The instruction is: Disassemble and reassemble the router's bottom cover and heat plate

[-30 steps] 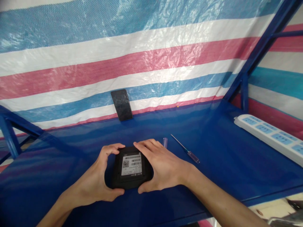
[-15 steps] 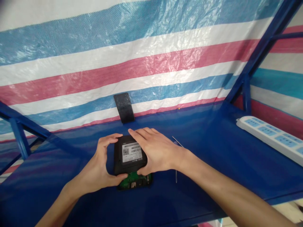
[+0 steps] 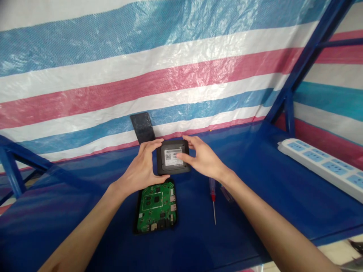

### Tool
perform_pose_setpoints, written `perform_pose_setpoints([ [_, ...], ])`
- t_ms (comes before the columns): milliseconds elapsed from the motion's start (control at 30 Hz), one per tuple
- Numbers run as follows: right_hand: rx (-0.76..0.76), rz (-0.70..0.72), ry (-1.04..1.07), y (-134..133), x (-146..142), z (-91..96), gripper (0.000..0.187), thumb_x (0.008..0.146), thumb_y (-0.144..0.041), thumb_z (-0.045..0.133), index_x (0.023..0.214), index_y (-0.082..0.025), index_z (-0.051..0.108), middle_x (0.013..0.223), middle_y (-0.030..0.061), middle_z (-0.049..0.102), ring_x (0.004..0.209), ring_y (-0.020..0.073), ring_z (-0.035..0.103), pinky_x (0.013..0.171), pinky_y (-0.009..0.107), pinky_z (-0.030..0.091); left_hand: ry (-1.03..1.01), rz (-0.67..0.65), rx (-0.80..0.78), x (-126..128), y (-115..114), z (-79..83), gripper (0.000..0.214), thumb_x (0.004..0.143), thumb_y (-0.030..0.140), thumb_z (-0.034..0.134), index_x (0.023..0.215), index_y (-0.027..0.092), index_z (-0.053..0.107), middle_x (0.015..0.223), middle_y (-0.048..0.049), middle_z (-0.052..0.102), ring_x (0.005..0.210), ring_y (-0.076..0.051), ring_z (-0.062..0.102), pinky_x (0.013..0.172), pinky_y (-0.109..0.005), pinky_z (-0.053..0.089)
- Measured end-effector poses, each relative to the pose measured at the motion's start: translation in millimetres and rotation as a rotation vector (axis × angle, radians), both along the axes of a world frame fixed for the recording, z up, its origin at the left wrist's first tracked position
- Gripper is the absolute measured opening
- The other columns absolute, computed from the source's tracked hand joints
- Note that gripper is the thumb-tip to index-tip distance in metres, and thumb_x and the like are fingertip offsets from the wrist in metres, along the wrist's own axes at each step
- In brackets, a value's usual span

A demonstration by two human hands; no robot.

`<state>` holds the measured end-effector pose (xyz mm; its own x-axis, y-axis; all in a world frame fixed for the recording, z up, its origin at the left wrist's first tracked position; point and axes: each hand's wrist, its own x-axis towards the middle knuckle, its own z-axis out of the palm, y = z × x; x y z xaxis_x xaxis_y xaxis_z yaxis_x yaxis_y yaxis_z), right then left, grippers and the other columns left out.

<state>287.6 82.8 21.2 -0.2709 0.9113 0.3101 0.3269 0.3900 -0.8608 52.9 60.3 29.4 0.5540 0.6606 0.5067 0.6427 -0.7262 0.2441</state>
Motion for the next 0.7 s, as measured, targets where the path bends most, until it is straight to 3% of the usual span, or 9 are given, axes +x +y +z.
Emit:
perform_pose_setpoints([
  [100,-0.115,-0.045,0.094,9,7,-3.0,0.039,0.086,-0.038,0.065,0.119,-0.018,0.068,0.122,0.0125,0.072,0.109,0.0256,0.069,0.105,0.049,0.050,0.008,-0.023,-0.011,7,2,-2.2,0.097,0.062,0.017,0.085,0.137,0.021,0.024,0.142,-0.0195,0.044,0.133,-0.039,0.044,0.107,-0.058,0.047],
  [200,-0.196,-0.053,0.159,13,14,-1.5,0.028,0.083,-0.035,0.068,0.105,-0.018,0.073,0.110,0.0084,0.077,0.104,0.0234,0.071,0.102,0.045,0.052,0.020,-0.052,-0.022,13,2,-2.7,0.096,0.062,0.016,0.085,0.136,0.022,0.025,0.142,-0.0192,0.045,0.132,-0.038,0.046,0.106,-0.058,0.048],
  [467,-0.393,-0.020,0.312,4,30,7.4,0.032,0.073,-0.039,0.080,0.095,-0.017,0.071,0.074,0.0036,0.076,0.065,0.0166,0.072,0.062,0.032,0.062,0.035,-0.070,-0.058,17,1,8.3,0.099,0.069,0.018,0.083,0.145,0.023,0.020,0.150,-0.0184,0.040,0.140,-0.036,0.040,0.112,-0.058,0.043],
  [600,-0.369,-0.066,0.366,5,32,4.9,0.034,0.073,-0.041,0.081,0.093,-0.017,0.070,0.076,0.0045,0.076,0.064,0.0158,0.072,0.061,0.031,0.063,-0.050,0.091,-0.254,6,-31,10.0,0.100,0.082,0.034,0.076,0.155,0.026,0.008,0.161,-0.0189,0.022,0.147,-0.038,0.032,0.117,-0.061,0.036],
  [700,-0.294,-0.113,0.360,6,30,1.8,0.033,0.074,-0.043,0.080,0.092,-0.018,0.068,0.079,0.0046,0.077,0.068,0.0167,0.073,0.062,0.032,0.063,0.105,0.131,-0.498,-5,-65,3.6,0.118,0.071,0.044,0.084,0.157,0.025,0.005,0.163,-0.0218,0.022,0.150,-0.044,0.025,0.116,-0.066,0.033],
])
